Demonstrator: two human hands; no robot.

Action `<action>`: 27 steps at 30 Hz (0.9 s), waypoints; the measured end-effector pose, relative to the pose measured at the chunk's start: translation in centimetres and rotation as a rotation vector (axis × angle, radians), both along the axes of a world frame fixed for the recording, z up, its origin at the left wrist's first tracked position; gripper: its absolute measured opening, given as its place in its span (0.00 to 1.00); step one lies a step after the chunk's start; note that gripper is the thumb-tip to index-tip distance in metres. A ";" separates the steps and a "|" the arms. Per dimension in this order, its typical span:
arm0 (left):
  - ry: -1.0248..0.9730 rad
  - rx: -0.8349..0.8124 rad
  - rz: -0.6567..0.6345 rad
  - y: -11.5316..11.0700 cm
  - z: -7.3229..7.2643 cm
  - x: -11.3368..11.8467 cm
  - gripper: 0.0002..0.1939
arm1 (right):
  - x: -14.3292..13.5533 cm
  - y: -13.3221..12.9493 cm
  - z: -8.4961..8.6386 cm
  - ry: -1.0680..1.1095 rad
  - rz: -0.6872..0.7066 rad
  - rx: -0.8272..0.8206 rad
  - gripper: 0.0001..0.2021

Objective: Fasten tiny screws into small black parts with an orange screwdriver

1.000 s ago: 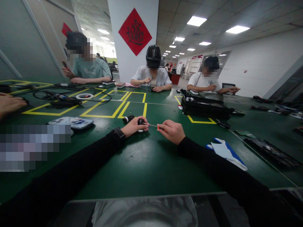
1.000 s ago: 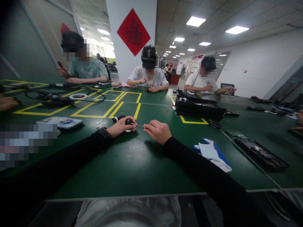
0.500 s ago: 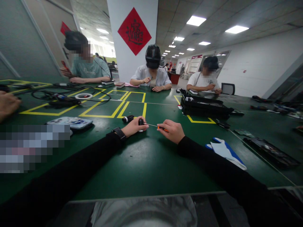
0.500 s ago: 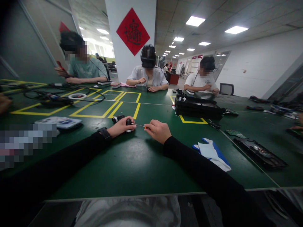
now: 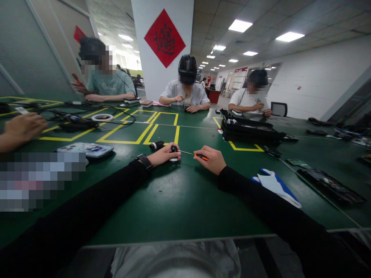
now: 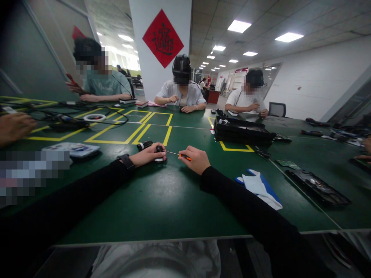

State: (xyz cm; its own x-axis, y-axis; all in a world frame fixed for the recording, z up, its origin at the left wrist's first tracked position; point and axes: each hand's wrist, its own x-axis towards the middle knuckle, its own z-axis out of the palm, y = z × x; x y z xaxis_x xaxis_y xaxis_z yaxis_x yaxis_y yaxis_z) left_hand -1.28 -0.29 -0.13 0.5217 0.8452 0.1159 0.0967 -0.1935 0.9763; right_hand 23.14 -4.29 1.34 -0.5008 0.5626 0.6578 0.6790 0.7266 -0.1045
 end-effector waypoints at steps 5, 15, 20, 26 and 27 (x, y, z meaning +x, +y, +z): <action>0.039 0.051 0.024 -0.1 -0.1 0.1 0.16 | 0.1 0.2 0.0 -0.009 0.010 -0.005 0.13; 0.078 0.101 0.046 -0.3 -0.1 0.3 0.16 | 0.4 0.9 -0.3 0.041 0.068 -0.080 0.12; 0.032 0.076 0.029 -0.4 0.0 0.3 0.15 | 0.3 0.8 -0.4 0.064 0.045 -0.068 0.12; -0.202 -0.092 -0.011 -0.5 0.3 0.2 0.12 | -0.2 -0.5 0.5 -0.043 0.040 0.008 0.13; -0.246 -0.130 -0.029 -0.6 0.4 0.2 0.12 | -0.2 -0.6 0.7 -0.061 0.039 0.029 0.13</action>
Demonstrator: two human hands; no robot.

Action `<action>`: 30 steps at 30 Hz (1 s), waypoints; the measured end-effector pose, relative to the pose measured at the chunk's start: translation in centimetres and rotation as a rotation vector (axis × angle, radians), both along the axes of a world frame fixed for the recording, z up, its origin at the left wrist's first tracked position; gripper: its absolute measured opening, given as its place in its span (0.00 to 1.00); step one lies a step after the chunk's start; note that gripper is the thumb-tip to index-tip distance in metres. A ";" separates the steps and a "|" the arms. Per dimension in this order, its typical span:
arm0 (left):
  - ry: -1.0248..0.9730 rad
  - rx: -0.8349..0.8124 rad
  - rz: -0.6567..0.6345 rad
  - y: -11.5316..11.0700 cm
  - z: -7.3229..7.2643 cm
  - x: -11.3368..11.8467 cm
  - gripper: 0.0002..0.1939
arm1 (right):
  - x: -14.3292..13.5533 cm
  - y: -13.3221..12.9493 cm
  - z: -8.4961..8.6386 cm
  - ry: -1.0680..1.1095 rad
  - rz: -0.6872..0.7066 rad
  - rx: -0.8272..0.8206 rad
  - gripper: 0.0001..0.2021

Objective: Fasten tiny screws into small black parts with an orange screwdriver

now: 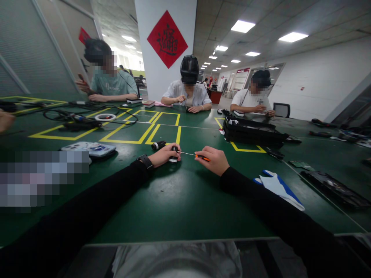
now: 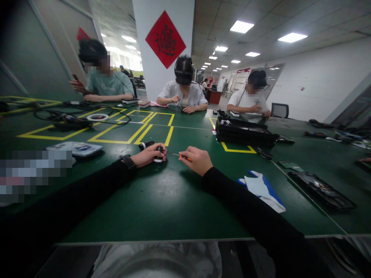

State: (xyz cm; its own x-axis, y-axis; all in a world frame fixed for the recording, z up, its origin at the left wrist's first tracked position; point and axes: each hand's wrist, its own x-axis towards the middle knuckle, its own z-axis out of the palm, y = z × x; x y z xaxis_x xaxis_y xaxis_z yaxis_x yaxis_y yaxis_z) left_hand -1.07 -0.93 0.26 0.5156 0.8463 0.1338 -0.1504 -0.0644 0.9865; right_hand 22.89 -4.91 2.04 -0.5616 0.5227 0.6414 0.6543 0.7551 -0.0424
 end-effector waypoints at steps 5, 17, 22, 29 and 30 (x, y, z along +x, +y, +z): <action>-0.193 -0.185 -0.069 -0.6 0.8 0.2 0.09 | -0.4 -1.0 1.1 0.013 -0.026 0.077 0.11; -0.382 -0.355 -0.075 -0.7 1.0 1.1 0.03 | 1.0 0.0 1.6 0.069 0.081 0.089 0.10; -0.456 -0.433 -0.013 -1.1 1.2 1.2 0.04 | 0.5 0.0 1.1 0.304 0.032 -0.039 0.13; -0.548 -0.565 -0.064 -3.4 1.9 4.0 0.06 | -4.1 -1.1 -0.2 0.577 0.025 -0.374 0.14; -0.555 -0.585 -0.048 -3.6 1.9 4.3 0.07 | -4.6 -1.2 -0.3 0.606 0.037 -0.388 0.13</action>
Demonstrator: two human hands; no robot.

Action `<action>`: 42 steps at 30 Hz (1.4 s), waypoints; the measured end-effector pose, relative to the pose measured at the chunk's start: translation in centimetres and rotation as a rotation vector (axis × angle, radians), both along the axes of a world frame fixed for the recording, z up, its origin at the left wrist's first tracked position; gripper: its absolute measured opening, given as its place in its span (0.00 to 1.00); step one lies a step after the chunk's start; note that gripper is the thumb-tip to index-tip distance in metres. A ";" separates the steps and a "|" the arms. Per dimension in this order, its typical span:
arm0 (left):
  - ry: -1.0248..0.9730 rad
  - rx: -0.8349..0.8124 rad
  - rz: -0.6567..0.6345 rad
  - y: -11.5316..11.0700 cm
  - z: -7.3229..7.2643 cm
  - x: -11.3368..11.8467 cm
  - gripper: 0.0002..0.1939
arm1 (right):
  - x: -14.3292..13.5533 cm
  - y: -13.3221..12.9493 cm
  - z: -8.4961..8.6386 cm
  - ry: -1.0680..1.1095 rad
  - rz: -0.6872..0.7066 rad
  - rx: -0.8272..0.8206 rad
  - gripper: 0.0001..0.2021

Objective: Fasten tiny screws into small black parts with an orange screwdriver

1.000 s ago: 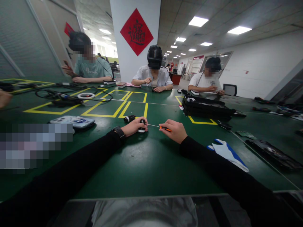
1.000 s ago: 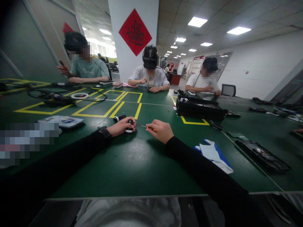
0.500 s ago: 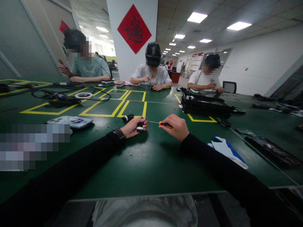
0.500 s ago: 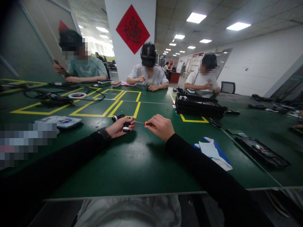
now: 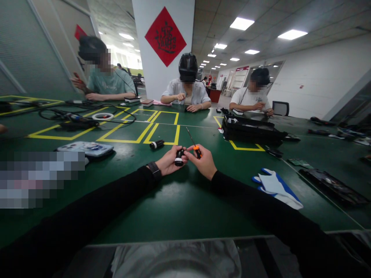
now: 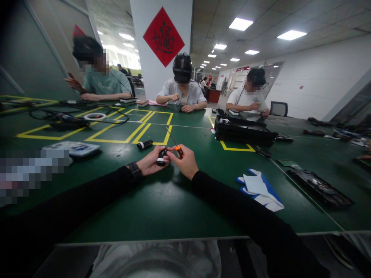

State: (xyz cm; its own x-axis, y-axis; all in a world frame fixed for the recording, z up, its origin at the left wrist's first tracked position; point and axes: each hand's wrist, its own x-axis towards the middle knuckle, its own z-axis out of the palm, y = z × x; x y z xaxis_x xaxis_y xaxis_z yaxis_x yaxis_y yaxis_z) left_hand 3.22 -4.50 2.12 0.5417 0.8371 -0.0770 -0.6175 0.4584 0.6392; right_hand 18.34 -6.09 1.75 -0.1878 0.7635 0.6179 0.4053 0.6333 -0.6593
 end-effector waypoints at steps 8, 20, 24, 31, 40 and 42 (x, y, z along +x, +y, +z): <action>-0.034 -0.025 -0.067 -0.2 -0.3 0.5 0.09 | 0.5 0.5 0.6 -0.003 0.061 0.042 0.11; 0.016 -0.047 -0.232 -0.3 -0.6 0.6 0.07 | 1.9 1.7 0.8 -0.367 0.145 0.211 0.11; 0.077 -0.034 -0.228 -0.2 -0.8 0.7 0.08 | 2.3 1.5 1.0 -0.504 0.172 0.280 0.08; 0.086 0.028 -0.231 -0.5 -0.9 0.8 0.08 | 2.0 1.4 0.2 -0.339 0.162 0.300 0.10; 0.069 -0.045 -0.235 -0.8 -0.4 0.8 0.10 | 2.0 1.4 -0.2 -0.330 0.135 0.274 0.12; 0.071 -0.046 -0.249 -0.8 -0.4 0.7 0.10 | 2.1 1.5 -0.3 -0.326 0.133 0.289 0.12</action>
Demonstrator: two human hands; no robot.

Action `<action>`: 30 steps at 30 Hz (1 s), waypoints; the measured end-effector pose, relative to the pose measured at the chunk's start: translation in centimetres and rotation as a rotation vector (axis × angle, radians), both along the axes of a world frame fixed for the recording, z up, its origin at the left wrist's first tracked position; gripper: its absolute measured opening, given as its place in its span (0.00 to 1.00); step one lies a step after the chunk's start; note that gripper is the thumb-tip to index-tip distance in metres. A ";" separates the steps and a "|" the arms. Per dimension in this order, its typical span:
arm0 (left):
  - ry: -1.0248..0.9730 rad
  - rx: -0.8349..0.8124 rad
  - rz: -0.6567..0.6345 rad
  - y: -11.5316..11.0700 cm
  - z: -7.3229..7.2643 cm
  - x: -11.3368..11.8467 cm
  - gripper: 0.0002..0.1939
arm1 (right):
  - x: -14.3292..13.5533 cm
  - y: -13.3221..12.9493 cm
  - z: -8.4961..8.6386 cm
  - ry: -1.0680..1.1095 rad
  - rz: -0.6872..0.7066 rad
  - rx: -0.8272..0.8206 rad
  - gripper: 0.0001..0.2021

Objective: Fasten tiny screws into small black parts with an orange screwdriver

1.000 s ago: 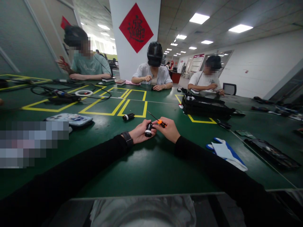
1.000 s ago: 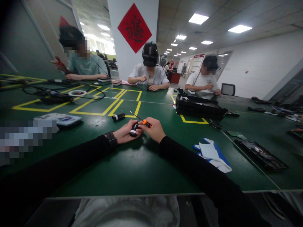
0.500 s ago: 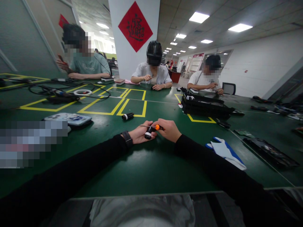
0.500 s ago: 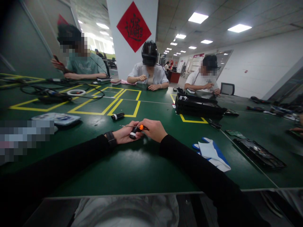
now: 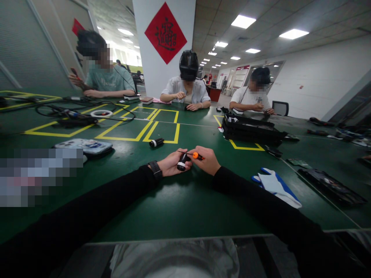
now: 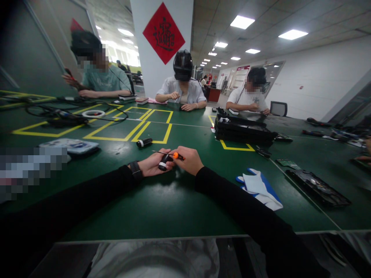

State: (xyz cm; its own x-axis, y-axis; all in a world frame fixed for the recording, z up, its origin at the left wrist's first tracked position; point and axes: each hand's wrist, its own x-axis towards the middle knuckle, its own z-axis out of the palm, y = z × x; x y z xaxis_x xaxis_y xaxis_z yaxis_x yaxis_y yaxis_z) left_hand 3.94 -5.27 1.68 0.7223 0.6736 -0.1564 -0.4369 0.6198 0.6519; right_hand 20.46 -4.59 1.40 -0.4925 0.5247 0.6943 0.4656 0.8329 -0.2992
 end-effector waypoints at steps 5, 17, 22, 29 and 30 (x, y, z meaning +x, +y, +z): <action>-0.028 0.039 -0.022 -0.1 0.0 -0.1 0.10 | 0.3 0.3 -0.3 0.041 0.106 0.043 0.10; -0.010 0.120 0.040 -0.3 0.2 -0.1 0.09 | 0.7 0.5 -0.4 0.033 0.087 0.012 0.10; -0.002 0.125 0.077 -0.4 0.4 0.0 0.09 | 0.2 -0.2 -0.2 0.142 0.010 -0.069 0.12; 0.026 0.246 0.202 0.5 0.3 -1.0 0.11 | 1.0 -0.2 0.1 0.274 -0.082 -0.262 0.15; 0.046 0.287 0.219 0.9 0.2 -1.4 0.11 | 1.4 0.0 0.0 0.241 -0.072 -0.286 0.16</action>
State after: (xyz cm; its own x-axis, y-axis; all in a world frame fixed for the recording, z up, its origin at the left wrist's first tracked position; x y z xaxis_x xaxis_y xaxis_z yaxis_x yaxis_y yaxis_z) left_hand 2.58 -4.38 1.88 0.5523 0.8330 0.0324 -0.5052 0.3035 0.8079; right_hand 21.84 -4.56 1.42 -0.2876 0.7415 0.6063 0.4079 0.6675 -0.6229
